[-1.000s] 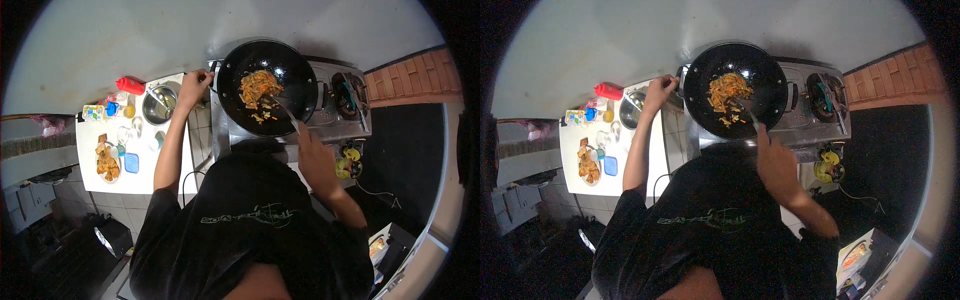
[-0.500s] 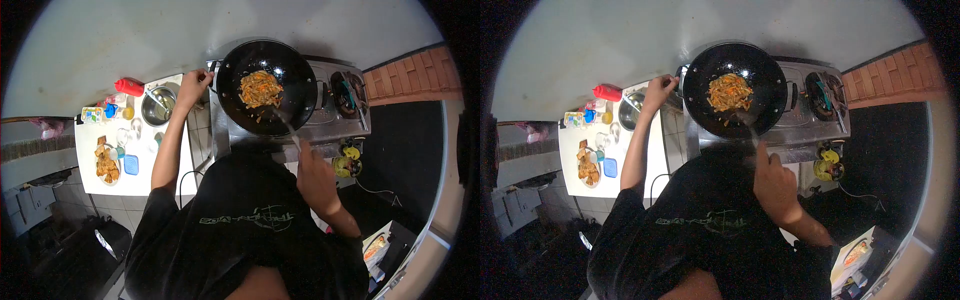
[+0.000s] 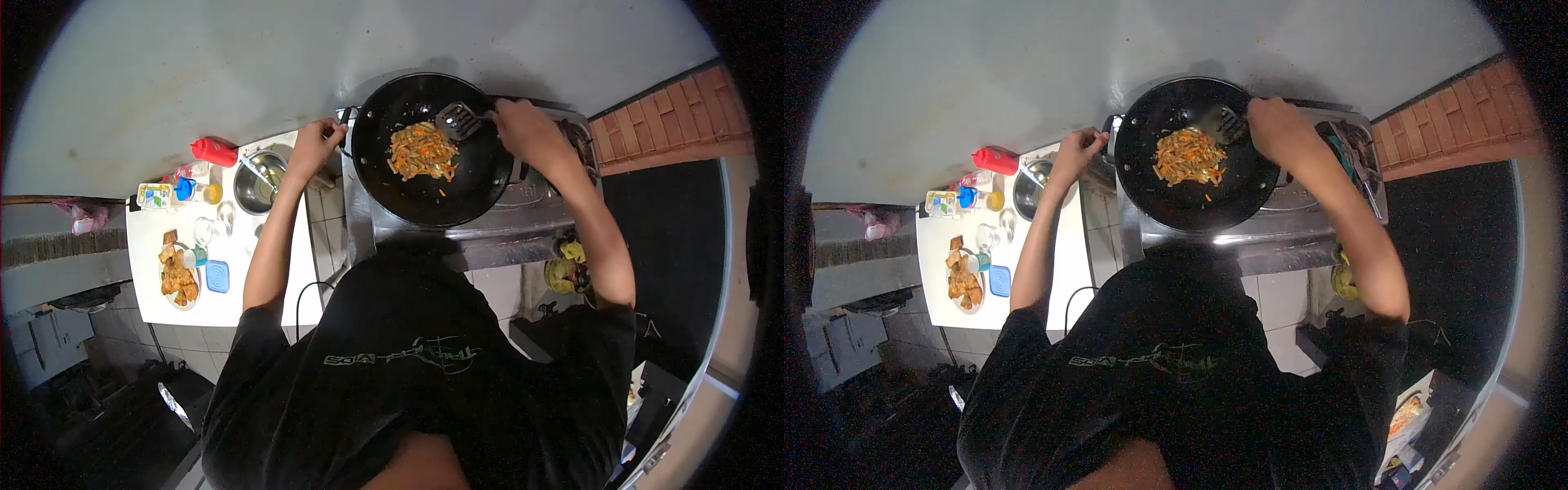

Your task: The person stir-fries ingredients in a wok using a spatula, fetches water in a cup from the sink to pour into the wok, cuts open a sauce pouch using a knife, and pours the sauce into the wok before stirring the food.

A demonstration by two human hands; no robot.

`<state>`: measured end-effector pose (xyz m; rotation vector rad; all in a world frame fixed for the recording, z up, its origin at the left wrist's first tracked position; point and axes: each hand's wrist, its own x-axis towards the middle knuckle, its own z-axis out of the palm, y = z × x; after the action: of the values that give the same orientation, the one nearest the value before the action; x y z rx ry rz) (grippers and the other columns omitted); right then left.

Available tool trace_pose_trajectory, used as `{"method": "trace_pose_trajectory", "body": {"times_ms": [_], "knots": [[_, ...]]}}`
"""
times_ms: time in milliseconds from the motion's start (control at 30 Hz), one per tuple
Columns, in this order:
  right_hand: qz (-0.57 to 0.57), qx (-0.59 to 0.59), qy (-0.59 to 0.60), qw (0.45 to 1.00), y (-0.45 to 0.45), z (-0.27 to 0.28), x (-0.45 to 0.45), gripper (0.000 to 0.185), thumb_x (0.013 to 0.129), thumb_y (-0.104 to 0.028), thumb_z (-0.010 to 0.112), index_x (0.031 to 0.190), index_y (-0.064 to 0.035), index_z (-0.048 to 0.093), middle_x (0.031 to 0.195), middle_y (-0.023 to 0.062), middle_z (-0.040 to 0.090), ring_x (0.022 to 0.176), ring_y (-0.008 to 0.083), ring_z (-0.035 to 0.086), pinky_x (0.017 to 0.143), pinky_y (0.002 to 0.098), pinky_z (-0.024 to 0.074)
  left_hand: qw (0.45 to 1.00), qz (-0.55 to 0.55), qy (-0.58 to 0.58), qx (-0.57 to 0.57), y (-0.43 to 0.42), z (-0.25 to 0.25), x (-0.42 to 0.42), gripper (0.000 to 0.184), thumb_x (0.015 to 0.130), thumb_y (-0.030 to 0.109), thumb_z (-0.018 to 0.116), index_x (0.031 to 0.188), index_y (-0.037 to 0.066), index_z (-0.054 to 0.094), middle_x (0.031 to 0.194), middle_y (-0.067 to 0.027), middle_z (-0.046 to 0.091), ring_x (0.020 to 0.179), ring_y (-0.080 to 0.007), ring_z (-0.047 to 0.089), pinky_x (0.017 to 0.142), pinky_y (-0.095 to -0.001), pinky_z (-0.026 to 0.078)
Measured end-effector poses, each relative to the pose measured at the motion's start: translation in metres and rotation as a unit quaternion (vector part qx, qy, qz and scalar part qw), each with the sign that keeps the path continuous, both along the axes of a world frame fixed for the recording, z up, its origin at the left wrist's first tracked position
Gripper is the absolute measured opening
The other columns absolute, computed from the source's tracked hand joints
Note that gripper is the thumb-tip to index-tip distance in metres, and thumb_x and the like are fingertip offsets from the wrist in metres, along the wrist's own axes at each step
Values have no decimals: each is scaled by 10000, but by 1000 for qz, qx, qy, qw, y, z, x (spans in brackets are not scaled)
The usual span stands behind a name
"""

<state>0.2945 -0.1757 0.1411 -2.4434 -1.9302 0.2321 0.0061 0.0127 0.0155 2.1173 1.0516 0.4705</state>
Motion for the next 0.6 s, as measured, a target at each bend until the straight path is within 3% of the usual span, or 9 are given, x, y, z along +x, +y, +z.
{"method": "trace_pose_trajectory", "body": {"times_ms": [67,200,267,400,467,533,600], "knots": [[15,-14,-23,1000,28,-33,19,202,862,-159,556,870,23,643,872,257,647,851,442,633,746,507,512,1000,-7,-10,2,1,-4,0,382,892,344,618,775,-19,636,638,-133,620,553,-218,552,598,-339,445],[117,-47,6,992,46,-29,15,221,844,-206,609,901,2,656,875,244,653,840,429,638,732,496,519,999,-4,-28,18,2,-9,0,380,892,342,620,781,-22,628,625,-128,606,546,-214,535,590,-342,442],[208,6,10,978,53,-11,22,229,831,-226,638,896,-7,664,874,230,660,826,413,646,716,478,528,999,-1,-31,21,2,-7,-1,379,892,338,621,780,-24,623,620,-128,601,544,-212,531,586,-343,440],[251,94,-70,961,76,-15,29,200,856,-201,601,880,-13,665,833,217,662,793,391,654,696,463,533,999,-25,-42,15,8,-15,-2,368,902,315,616,771,-29,611,614,-152,579,538,-209,512,571,-337,430],[245,70,-90,963,83,-22,22,178,863,-193,588,891,-38,670,824,198,666,798,383,655,706,468,532,999,-37,-30,12,8,-13,-2,367,903,313,615,776,-32,612,619,-157,578,539,-207,507,571,-335,428],[256,-31,-8,966,73,-20,11,158,860,-187,591,914,-67,679,831,182,671,803,383,652,718,476,529,999,-32,-33,6,3,-4,-1,368,902,312,617,778,-34,612,622,-158,581,540,-207,508,572,-336,428],[298,-31,11,954,68,-11,14,159,856,-201,602,926,-85,685,826,174,672,814,386,649,731,484,525,999,-28,-35,-2,3,1,1,370,900,312,619,779,-37,612,625,-158,584,540,-207,509,574,-337,429]]}}
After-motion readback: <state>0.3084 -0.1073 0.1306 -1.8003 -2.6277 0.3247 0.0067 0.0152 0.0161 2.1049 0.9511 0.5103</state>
